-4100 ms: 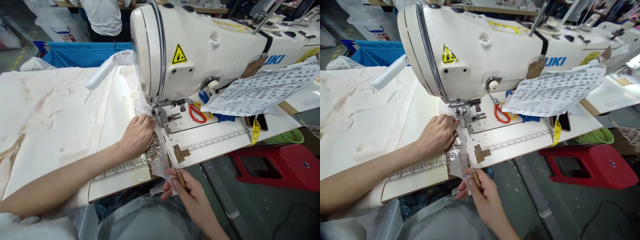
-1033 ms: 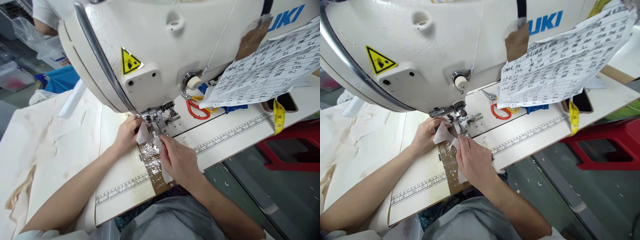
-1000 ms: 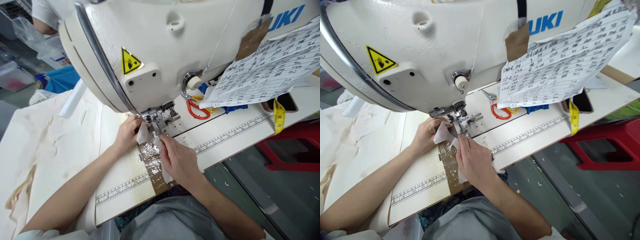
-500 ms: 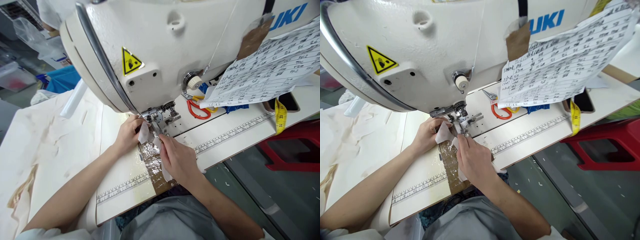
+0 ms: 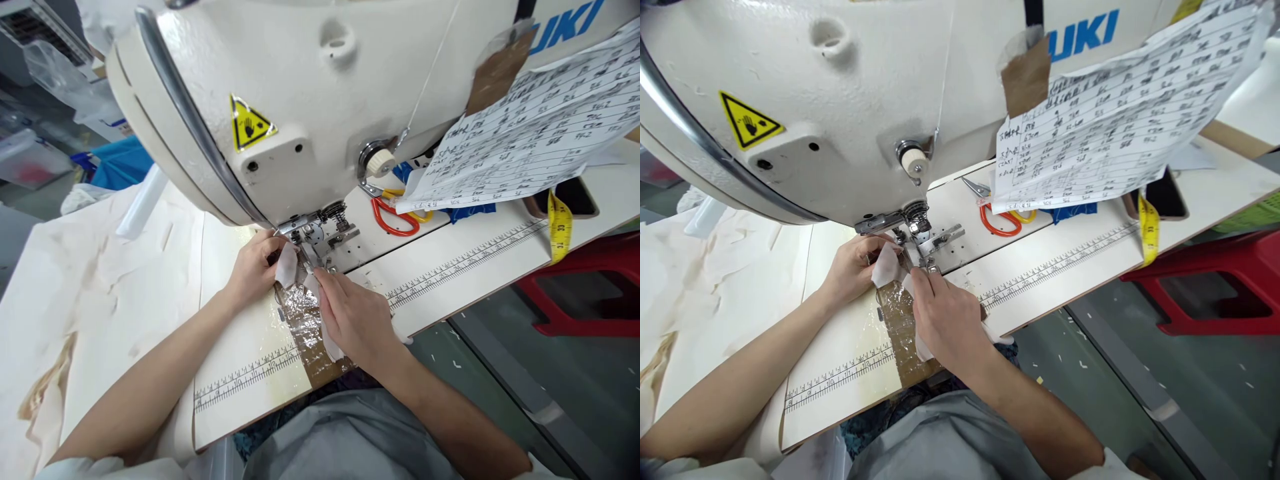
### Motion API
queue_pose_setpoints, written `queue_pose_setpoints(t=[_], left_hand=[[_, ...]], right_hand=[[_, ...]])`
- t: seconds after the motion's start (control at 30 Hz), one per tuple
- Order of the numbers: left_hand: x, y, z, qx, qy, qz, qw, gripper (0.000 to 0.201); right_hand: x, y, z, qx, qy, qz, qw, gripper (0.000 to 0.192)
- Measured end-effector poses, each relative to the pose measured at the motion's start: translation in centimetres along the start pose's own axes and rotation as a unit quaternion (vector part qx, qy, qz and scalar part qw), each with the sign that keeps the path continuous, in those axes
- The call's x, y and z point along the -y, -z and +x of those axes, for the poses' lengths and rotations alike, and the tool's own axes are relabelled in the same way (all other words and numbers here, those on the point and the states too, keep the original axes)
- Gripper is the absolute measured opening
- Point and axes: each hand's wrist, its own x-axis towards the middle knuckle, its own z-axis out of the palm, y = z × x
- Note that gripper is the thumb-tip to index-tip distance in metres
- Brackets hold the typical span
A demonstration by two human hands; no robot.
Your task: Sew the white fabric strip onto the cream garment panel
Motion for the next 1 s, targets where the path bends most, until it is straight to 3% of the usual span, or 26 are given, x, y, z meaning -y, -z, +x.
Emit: queue_pose_setpoints(t=[0.43,0.73,0.9,1.0], left_hand=[[-0.01,0.02,0.2,-0.005,0.013,-0.023,1.0,0.022],[-0.39,0.09,0.27,0.026,0.01,0.027,0.999,0.021],[-0.34,-0.33,0.34,0.013,0.016,0.044,0.999,0.018],[-0.22,-0.32,0.36,-0.005,0.039,0.006,0.999,0.021]], right_hand=[[0.06,0.26,0.1,0.022,-0.015,0.005,1.0,0.029],[0.09,0.08,0.01,0.013,-0.01,-0.008,1.0,0.028],[0.13,0.11,-0.05,0.028,-0.011,-0.018,0.999,0.028],[0.12,0.19,-0.04,0.033,-0.013,-0.014,0.999,0.028]])
